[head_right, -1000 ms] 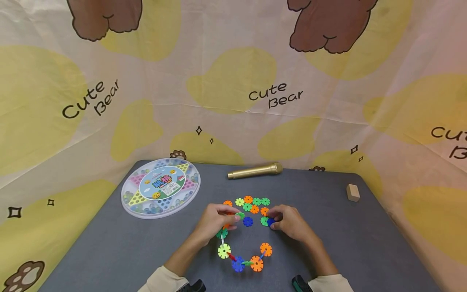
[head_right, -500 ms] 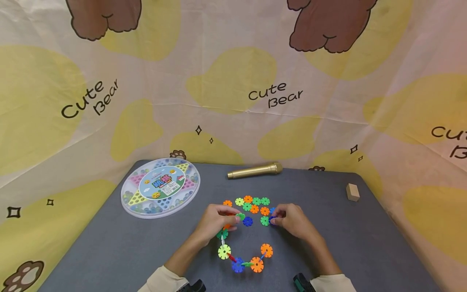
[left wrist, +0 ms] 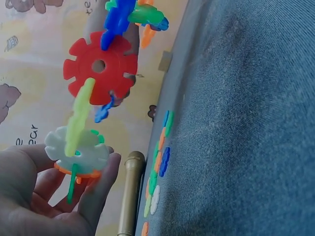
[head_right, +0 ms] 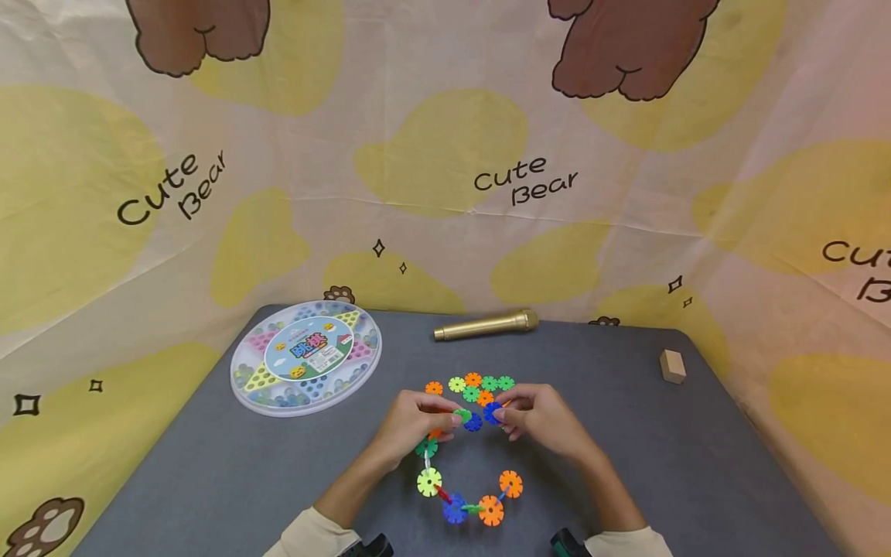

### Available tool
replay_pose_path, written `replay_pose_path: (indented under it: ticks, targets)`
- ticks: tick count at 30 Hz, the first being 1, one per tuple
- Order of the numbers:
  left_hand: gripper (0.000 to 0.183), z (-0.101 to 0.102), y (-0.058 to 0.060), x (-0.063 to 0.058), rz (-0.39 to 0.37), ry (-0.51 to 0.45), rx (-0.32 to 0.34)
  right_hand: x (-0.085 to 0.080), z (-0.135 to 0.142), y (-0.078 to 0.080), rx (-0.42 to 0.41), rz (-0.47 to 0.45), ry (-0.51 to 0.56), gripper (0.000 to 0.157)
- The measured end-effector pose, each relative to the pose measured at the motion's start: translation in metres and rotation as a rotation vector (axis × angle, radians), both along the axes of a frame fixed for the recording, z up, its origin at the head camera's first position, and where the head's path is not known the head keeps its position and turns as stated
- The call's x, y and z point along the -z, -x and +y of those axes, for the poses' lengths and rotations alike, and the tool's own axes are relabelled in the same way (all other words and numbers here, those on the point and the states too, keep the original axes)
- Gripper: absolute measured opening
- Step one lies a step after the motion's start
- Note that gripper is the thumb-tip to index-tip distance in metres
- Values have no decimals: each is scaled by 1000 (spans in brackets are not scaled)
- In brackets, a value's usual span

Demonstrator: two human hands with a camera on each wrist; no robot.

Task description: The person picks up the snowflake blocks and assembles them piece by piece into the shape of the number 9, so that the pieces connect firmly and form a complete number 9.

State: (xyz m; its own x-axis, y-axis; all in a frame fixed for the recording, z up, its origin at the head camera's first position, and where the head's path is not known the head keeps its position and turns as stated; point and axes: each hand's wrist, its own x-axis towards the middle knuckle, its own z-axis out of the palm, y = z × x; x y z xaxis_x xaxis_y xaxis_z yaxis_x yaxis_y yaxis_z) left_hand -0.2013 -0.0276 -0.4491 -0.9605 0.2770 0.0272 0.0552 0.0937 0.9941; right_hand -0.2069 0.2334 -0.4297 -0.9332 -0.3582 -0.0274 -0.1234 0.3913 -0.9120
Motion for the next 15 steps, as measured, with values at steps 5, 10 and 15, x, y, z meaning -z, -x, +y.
replay_pose_path:
  ticks: [5,10,15]
  targets:
    - [9,1,-2,-1,41,24,1,-2,-7,-4,-22,-30,64,32]
    - [9,1,-2,-1,57,27,12,-4,-11,-6,-28,-55,91,36]
    - [10,2,-2,-1,56,25,20,-5,-12,-7,-34,-72,114,37]
